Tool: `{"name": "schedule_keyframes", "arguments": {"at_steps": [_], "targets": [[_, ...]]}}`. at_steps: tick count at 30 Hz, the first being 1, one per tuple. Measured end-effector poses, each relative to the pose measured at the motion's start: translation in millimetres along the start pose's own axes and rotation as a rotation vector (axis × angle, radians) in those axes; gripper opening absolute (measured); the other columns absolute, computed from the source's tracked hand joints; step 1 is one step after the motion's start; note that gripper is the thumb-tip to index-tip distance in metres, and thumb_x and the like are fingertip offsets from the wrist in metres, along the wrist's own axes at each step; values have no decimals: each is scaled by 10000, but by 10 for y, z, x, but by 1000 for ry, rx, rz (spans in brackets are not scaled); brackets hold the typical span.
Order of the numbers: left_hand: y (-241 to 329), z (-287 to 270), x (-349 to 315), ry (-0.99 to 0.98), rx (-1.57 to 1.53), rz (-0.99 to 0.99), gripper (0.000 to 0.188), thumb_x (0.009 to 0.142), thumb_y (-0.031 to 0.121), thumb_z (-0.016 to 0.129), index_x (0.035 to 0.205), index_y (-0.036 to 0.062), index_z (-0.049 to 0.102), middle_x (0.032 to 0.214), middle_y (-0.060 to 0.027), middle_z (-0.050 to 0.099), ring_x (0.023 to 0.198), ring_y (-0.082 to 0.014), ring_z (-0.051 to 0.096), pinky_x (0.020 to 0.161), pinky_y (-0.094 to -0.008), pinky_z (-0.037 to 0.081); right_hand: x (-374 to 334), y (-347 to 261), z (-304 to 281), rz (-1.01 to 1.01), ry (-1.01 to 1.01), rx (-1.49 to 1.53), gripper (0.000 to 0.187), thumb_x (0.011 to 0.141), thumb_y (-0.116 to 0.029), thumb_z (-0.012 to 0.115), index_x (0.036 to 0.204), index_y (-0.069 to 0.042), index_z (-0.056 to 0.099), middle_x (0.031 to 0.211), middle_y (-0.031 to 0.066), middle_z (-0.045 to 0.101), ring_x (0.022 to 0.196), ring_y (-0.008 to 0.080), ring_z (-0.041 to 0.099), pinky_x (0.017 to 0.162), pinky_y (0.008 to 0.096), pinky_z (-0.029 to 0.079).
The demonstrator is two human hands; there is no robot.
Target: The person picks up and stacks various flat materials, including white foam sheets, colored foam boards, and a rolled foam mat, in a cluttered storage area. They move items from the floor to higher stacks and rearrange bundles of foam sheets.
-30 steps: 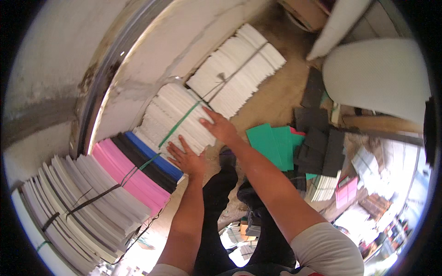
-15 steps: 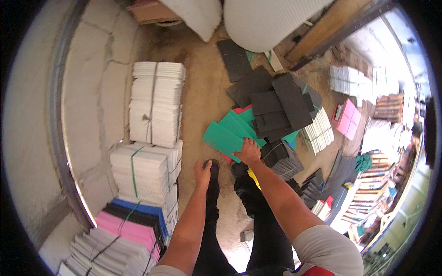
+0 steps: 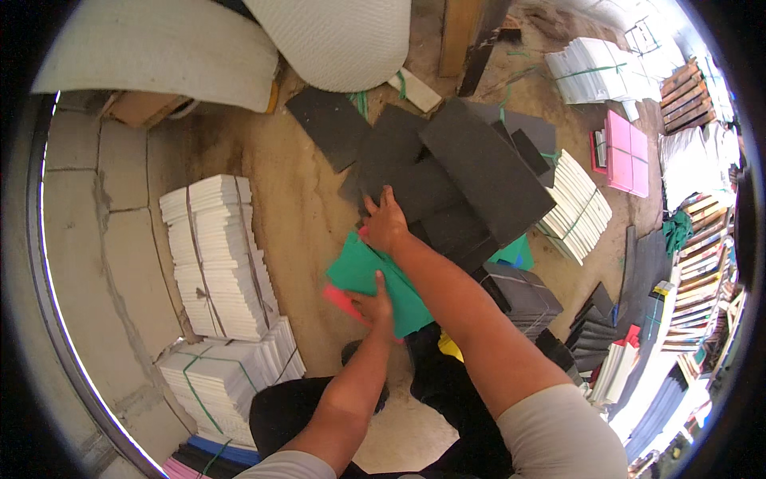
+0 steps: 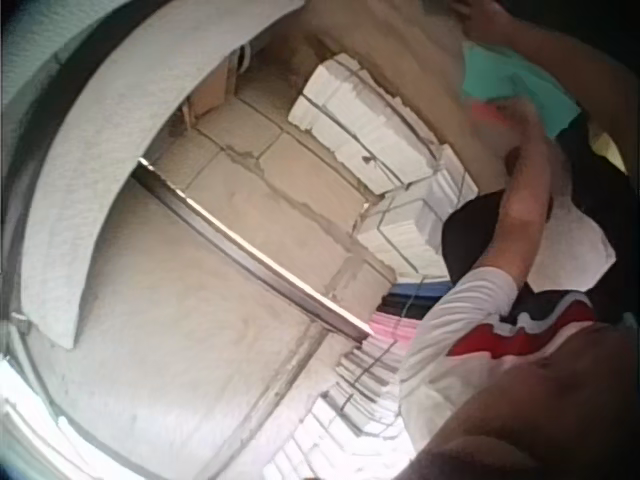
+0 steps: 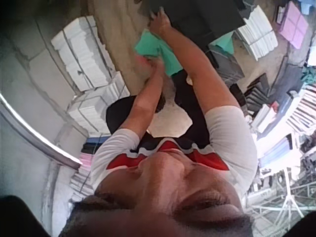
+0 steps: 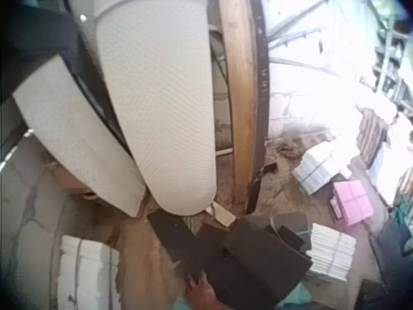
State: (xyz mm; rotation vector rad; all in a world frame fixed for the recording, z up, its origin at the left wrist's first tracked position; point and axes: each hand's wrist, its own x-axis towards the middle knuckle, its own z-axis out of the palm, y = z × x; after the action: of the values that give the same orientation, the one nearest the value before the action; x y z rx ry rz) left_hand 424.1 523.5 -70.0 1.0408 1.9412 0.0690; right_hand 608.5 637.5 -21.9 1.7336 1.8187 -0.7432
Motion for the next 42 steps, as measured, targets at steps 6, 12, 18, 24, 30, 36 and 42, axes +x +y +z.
{"name": "schedule_keyframes", "arguments": {"at_steps": [6,12,18,24,30,36,42], "targets": [[212,458,-235,-115,123,64,1435,728,856,710,1670,109,-74,1651,-354,150,1516,-511,251,1207,-632,291,-211,400,698,323,77,474,666,1028,-619,398,1574,-249,487,1683,220,281,1468,436,416,1235,612,225],[357,1201,-609,-115,382,368,1471,671,830,775,1675,127,-40,1638,-370,154,1512,-526,236,1197,-633,290,-1283,1247,1726,429,610,292,601,967,-535,519,1430,-168,625,1486,196,564,1304,405,599,1129,543,424],[743,1639,-1182,-330,440,535,1398,677,767,820,1683,152,70,1621,-386,189,1498,-535,257,1205,-607,279,-1848,1987,2200,598,216,478,364,937,-373,574,1147,-142,762,1250,130,723,1108,389,697,932,563,546],[803,1450,-586,-760,77,689,980,859,536,795,1607,91,346,1563,-281,399,1475,-428,371,1196,-502,337,-2177,2191,1731,810,441,708,309,901,-303,633,1113,-118,760,1170,163,741,1053,396,718,897,521,572],[88,91,146,-464,759,1070,720,822,374,841,1436,102,583,1453,-166,527,1389,-365,459,1150,-503,380,-1589,1459,867,452,894,310,267,781,-128,694,1042,-123,753,1025,146,718,1023,377,688,898,504,555],[-300,-384,481,-298,1280,1824,736,705,474,888,1288,106,633,1315,-129,555,1279,-354,494,1079,-501,402,139,48,1179,-540,692,3,339,924,-298,655,1205,-121,725,1369,125,608,1346,301,519,1166,526,372],[35,-238,614,-535,1454,1711,777,686,542,879,1286,114,635,1282,-94,587,1298,-283,506,1070,-442,404,17,318,1306,-381,414,-285,474,1017,-481,520,1252,-122,721,1397,58,593,1391,265,439,1246,610,233]]}}
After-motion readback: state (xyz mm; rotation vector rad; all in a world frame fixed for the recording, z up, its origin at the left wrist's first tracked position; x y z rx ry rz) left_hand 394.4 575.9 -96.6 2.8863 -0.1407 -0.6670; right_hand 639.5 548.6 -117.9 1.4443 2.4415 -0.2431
